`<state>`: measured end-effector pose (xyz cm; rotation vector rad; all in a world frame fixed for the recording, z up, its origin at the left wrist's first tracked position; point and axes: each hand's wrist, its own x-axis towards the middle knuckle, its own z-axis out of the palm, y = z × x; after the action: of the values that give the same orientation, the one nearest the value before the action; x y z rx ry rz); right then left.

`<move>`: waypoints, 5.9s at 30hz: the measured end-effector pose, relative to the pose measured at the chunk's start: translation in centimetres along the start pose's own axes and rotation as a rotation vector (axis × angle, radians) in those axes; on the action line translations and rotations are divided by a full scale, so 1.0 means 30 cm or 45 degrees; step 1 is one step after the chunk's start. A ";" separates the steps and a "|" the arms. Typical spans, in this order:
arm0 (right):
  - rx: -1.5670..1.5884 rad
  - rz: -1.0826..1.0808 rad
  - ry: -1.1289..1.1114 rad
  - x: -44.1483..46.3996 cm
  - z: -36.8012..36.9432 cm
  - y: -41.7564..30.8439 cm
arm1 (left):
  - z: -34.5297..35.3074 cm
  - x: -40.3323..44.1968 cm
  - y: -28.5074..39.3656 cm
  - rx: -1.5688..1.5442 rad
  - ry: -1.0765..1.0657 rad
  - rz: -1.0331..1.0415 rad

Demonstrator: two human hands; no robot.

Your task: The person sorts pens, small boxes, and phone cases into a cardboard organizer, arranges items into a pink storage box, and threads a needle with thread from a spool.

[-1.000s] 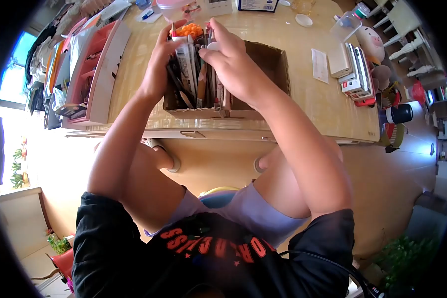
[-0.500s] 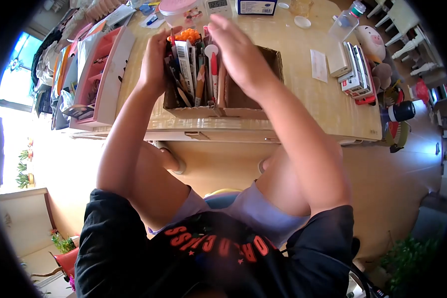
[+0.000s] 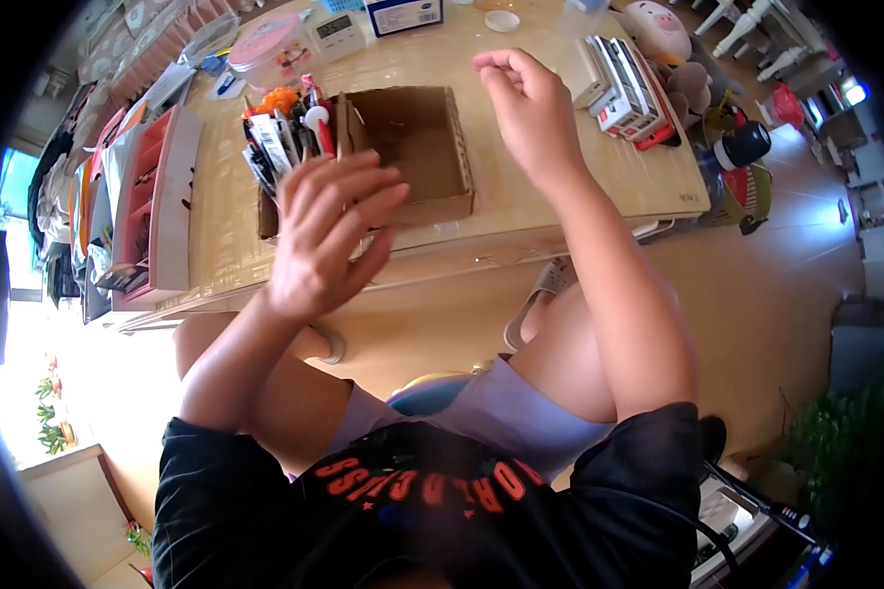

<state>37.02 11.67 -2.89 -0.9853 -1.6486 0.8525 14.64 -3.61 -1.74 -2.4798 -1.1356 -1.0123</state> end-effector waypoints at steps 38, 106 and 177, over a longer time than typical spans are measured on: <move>-0.518 -0.335 -0.676 -0.032 -0.051 -0.128 | -0.121 0.132 -0.033 -0.991 0.236 -0.834; -0.933 -0.597 -1.087 -0.327 -0.067 -0.212 | -0.036 0.120 0.126 0.221 -0.769 -0.139; -1.877 -0.188 -0.129 0.289 -0.285 0.269 | 0.214 0.199 -0.101 -0.166 -0.383 -1.135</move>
<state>45.39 23.54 -4.42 -1.7034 -2.3504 -0.6327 18.34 4.85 -2.66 -2.2495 -2.4574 -0.9042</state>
